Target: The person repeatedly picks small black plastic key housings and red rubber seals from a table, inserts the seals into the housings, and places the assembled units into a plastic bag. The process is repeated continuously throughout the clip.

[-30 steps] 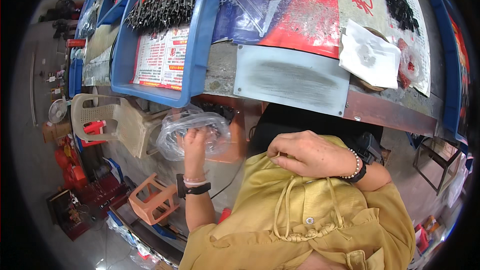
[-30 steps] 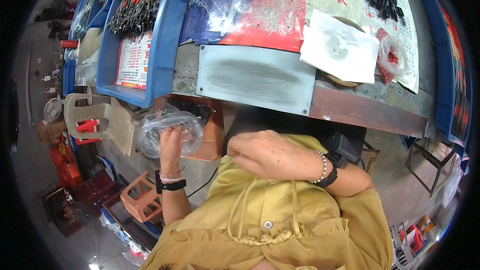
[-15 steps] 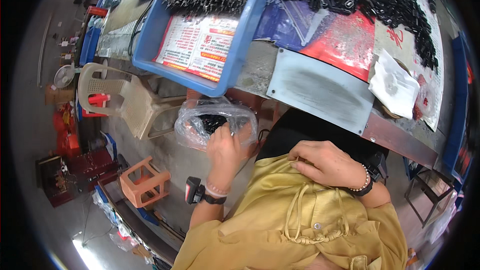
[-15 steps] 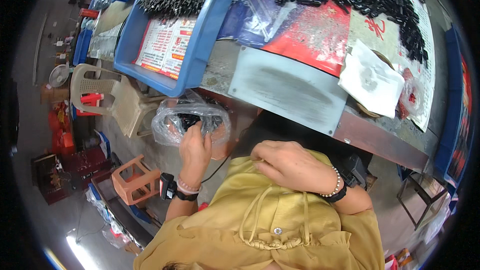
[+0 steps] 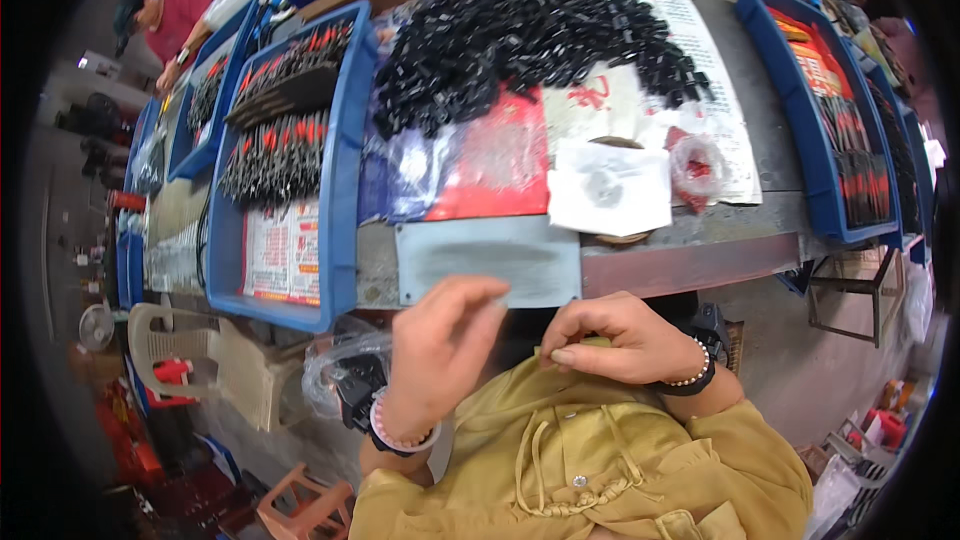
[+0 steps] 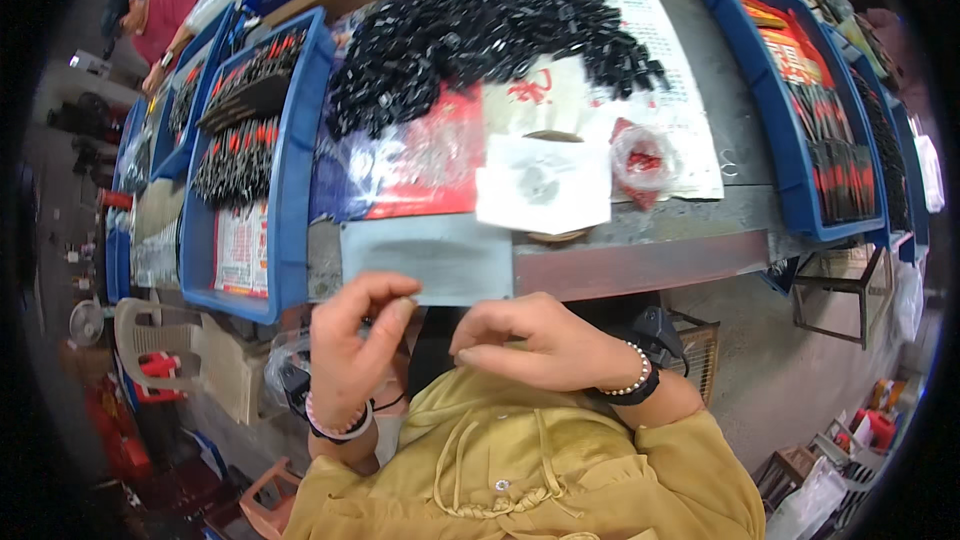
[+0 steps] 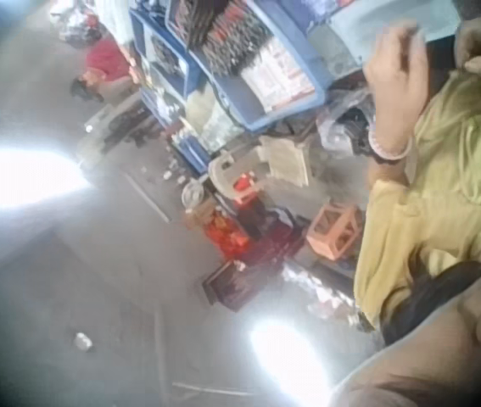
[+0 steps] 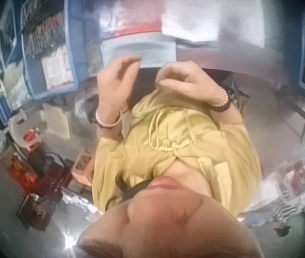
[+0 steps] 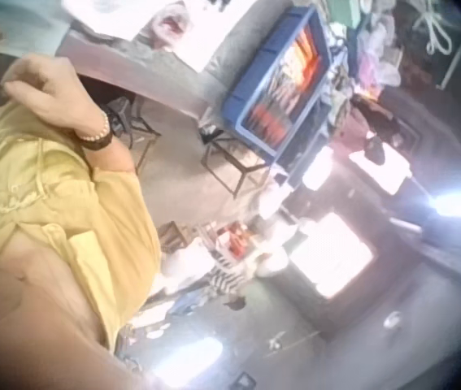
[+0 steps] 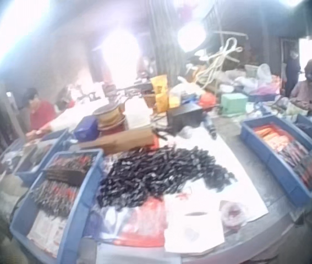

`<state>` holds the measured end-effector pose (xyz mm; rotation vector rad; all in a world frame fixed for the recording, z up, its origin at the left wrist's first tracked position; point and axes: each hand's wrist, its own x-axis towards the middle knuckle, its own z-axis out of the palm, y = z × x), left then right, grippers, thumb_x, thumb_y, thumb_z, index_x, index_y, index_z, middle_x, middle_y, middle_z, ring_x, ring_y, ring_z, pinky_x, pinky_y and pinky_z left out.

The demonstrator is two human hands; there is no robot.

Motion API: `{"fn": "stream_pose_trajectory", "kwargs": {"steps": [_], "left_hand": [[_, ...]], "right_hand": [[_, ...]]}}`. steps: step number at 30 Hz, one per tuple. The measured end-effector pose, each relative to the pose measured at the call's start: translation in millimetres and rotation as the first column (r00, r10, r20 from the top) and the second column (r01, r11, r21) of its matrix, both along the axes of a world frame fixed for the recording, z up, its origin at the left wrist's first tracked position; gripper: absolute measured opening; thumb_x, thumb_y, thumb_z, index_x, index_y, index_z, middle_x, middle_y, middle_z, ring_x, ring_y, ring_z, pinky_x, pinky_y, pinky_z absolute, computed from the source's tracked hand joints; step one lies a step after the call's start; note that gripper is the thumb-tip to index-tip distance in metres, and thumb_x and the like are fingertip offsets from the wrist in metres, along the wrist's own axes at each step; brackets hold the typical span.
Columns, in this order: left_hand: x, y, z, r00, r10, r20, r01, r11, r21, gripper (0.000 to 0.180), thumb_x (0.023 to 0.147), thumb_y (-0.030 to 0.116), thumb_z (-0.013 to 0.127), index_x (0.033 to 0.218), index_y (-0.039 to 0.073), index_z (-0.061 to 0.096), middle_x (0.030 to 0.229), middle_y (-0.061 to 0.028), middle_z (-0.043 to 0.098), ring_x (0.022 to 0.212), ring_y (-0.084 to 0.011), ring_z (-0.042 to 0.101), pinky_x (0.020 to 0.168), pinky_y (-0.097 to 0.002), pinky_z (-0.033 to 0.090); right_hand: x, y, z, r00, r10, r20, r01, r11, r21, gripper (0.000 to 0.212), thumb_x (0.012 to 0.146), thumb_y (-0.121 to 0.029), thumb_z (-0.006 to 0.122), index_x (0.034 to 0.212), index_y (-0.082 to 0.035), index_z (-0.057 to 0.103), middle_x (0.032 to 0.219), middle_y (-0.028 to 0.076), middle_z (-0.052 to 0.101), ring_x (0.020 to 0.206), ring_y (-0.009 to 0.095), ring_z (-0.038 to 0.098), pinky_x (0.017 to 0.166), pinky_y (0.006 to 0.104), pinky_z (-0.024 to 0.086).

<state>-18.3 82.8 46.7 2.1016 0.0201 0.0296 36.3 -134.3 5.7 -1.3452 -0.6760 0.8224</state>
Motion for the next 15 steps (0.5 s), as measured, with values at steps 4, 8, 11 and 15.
{"fn": "stream_pose_trajectory", "kwargs": {"steps": [4,8,11,15], "left_hand": [[61,-20,14,0.993,-0.068,0.099,0.069,0.998,-0.013,0.015,0.088,0.003,0.060,0.102,-0.003,0.064,0.087,-0.0032,0.065,0.075,-0.0066,0.057,0.070,-0.0215,0.046],[117,-44,16,0.987,-0.132,0.087,0.131,0.991,0.016,0.016,0.088,0.006,0.061,0.101,-0.003,0.064,0.080,-0.0017,0.062,0.069,-0.0054,0.052,0.062,-0.0208,0.043],[159,-66,7,0.960,-0.243,0.142,0.231,0.969,0.092,0.016,0.087,0.006,0.061,0.099,-0.004,0.065,0.081,-0.0046,0.065,0.070,-0.0082,0.056,0.064,-0.0234,0.046],[207,-99,-16,0.924,-0.359,0.133,0.327,0.921,0.211,0.020,0.084,0.007,0.061,0.100,-0.004,0.065,0.085,-0.0108,0.068,0.075,-0.0143,0.062,0.069,-0.0268,0.049]], "right_hand": [[-6,-36,4,0.967,-0.130,-0.218,0.142,0.989,0.040,0.007,0.090,0.000,0.059,0.094,0.004,0.062,0.089,0.012,0.067,0.082,0.015,0.065,0.070,0.0247,0.053],[-14,-63,-4,0.918,-0.189,-0.347,0.235,0.967,0.096,0.009,0.093,-0.006,0.059,0.096,0.003,0.061,0.086,0.004,0.064,0.076,0.009,0.059,0.069,0.0234,0.048],[-15,-79,-10,0.900,-0.222,-0.376,0.287,0.950,0.127,0.009,0.093,-0.006,0.059,0.097,0.002,0.061,0.086,0.004,0.064,0.077,0.008,0.058,0.069,0.0231,0.048],[-12,-93,-17,0.906,-0.215,-0.366,0.286,0.946,0.152,0.008,0.093,-0.004,0.058,0.097,0.003,0.060,0.088,0.006,0.064,0.079,0.010,0.059,0.071,0.0239,0.049]]}}
